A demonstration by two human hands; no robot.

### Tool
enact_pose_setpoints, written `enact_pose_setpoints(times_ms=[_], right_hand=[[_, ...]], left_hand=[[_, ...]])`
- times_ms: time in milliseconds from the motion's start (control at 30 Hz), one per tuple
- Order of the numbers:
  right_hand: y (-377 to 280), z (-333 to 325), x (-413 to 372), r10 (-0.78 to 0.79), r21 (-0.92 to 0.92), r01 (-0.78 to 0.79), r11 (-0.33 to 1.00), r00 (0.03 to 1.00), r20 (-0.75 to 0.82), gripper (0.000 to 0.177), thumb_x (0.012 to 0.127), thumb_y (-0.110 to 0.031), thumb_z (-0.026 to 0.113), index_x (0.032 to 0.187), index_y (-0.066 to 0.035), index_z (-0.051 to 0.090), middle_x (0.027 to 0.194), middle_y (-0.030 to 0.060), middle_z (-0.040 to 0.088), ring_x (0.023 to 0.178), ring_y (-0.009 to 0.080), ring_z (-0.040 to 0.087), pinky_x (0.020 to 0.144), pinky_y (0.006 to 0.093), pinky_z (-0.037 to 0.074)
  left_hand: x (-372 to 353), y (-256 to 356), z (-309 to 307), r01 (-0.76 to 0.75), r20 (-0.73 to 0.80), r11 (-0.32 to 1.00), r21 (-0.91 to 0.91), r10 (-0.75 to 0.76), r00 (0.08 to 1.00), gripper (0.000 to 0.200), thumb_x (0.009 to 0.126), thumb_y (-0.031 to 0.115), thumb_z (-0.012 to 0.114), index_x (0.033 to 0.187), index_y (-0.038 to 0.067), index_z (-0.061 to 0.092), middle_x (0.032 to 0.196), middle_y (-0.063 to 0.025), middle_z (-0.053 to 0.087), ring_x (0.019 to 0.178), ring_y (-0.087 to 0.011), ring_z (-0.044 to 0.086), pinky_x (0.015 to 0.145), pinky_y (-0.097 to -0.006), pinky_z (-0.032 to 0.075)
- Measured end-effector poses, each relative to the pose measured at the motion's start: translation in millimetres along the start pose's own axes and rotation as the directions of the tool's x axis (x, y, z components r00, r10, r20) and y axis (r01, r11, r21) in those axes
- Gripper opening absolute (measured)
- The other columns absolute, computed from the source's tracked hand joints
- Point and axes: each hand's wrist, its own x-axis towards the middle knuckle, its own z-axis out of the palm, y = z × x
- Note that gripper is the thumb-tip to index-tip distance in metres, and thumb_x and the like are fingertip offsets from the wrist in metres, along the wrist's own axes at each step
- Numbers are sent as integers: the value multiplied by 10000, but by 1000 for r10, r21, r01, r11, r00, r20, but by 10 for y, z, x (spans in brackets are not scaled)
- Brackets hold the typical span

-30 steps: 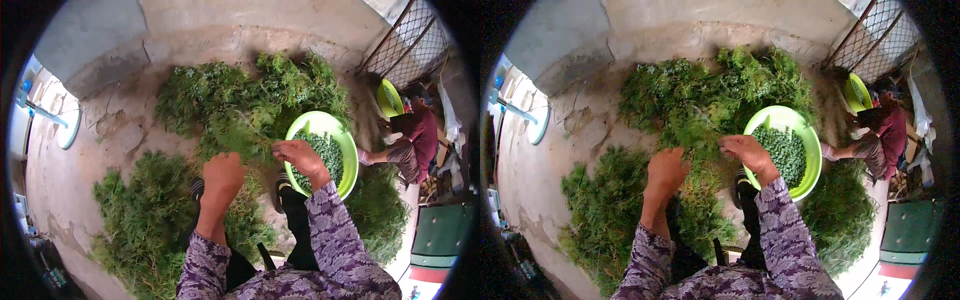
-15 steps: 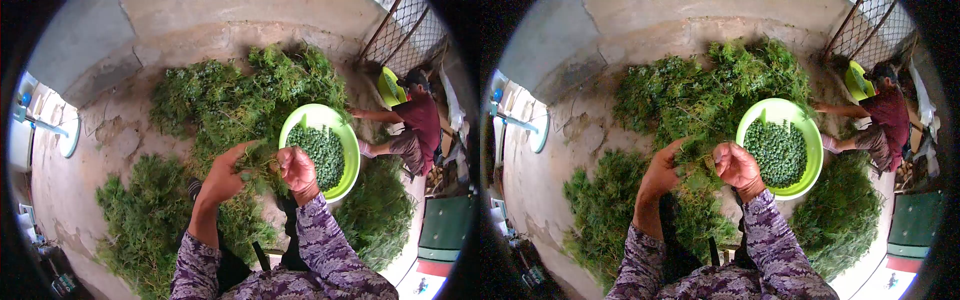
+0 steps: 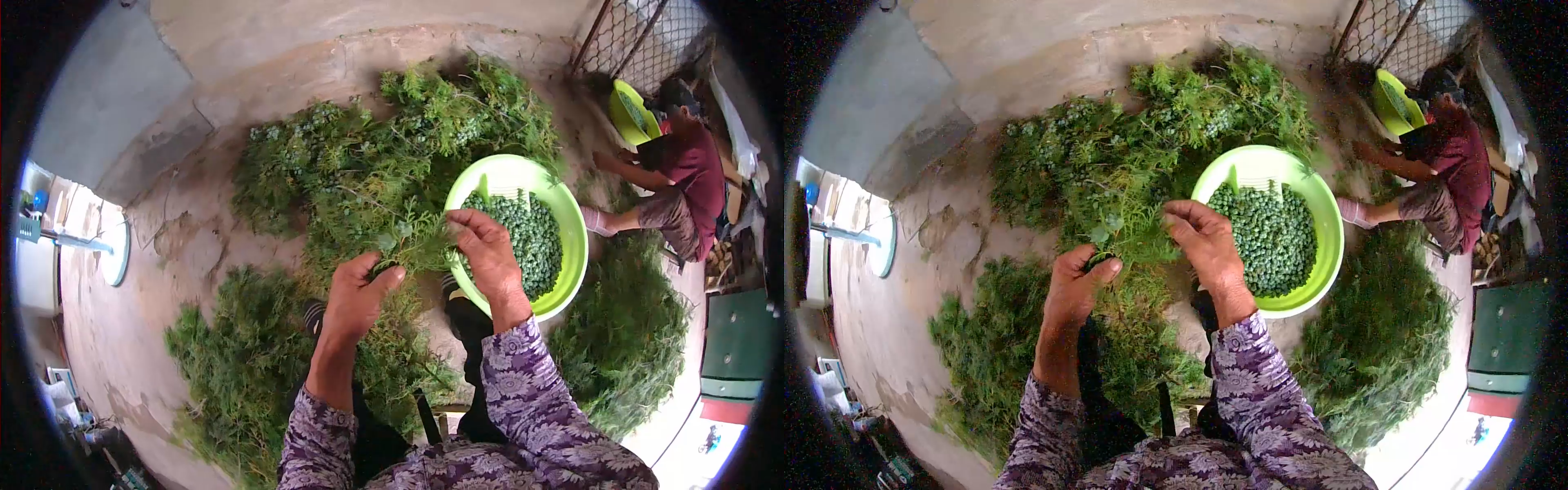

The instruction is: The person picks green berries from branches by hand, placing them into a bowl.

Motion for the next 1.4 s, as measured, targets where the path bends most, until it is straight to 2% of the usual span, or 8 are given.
enact_pose_setpoints(times_ms=[200, 267, 667, 800, 867, 967, 1067, 1400], right_hand=[[-137, 7, -51, -352, -271, 331, 904, 935, -31, 412, 661, -26, 674, 1055, -56, 558, 949, 64, 575, 842, 151, 539, 745, 253, 442], [-222, 84, -87, -536, -504, 537, 677, 829, 162, 440, 646, -19, 669, 1068, -69, 554, 1014, 120, 555, 920, 246, 541, 801, 321, 443], [-74, 31, -69, -398, -461, 486, 743, 874, 279, 337, 691, -3, 570, 1028, -22, 558, 873, 97, 588, 794, 234, 549, 734, 308, 434], [-11, 4, -21, -121, 88, 119, 989, 992, 17, 196, 721, 16, 556, 908, -36, 588, 844, 40, 583, 771, 137, 539, 712, 265, 438], [72, -202, 139, 34, 523, -26, 852, 999, -5, 172, 738, 31, 536, 883, -50, 577, 853, 47, 573, 768, 121, 536, 687, 249, 443], [-212, -152, 91, 147, 679, -46, 733, 985, -91, 146, 753, 3, 532, 889, -42, 556, 785, 48, 570, 689, 107, 524, 595, 227, 429], [-202, -93, 24, 179, 484, -286, 827, 950, 254, 134, 751, -19, 557, 882, -34, 538, 720, 22, 554, 634, 79, 502, 483, 198, 383], [-39, 176, -58, -22, -358, 144, 923, 946, 323, 306, 685, -6, 619, 985, -25, 565, 810, 30, 567, 714, 72, 509, 628, 226, 431]], left_hand=[[42, -63, 69, 37, -5, 979, 198, -37, 999, 101, 760, 85, 592, 794, -4, 557, 648, 49, 472, 600, -47, 381, 520, -231, 335], [31, 66, 101, 87, -21, 942, 324, -85, 996, 91, 752, 70, 581, 760, -7, 533, 621, 34, 448, 592, -52, 372, 510, -239, 333], [58, -134, 116, 2, 71, 928, 373, -31, 997, 92, 749, 55, 610, 795, -8, 561, 610, 26, 484, 593, -55, 382, 529, -238, 349], [24, -97, 118, -47, 113, 914, 403, 1, 994, 92, 748, 51, 608, 796, -11, 561, 599, 13, 481, 586, -56, 382, 525, -240, 350], [2, -151, 88, -52, 137, 891, 452, -12, 990, 96, 747, 51, 607, 795, -17, 559, 598, 8, 482, 581, -57, 383, 520, -243, 353], [-9, -120, 97, 41, 40, 923, 383, -61, 997, 190, 749, 87, 603, 643, 3, 469, 545, 35, 383, 537, -46, 333, 441, -244, 287], [34, -154, 79, 38, -8, 932, 361, -38, 999, 192, 729, 88, 612, 644, 2, 463, 521, -15, 391, 503, -78, 341, 437, -263, 296], [29, -210, 51, -147, 13, 805, 575, 171, 985, 215, 686, 94, 628, 645, -18, 449, 542, -154, 415, 468, -202, 355, 458, -314, 351]])
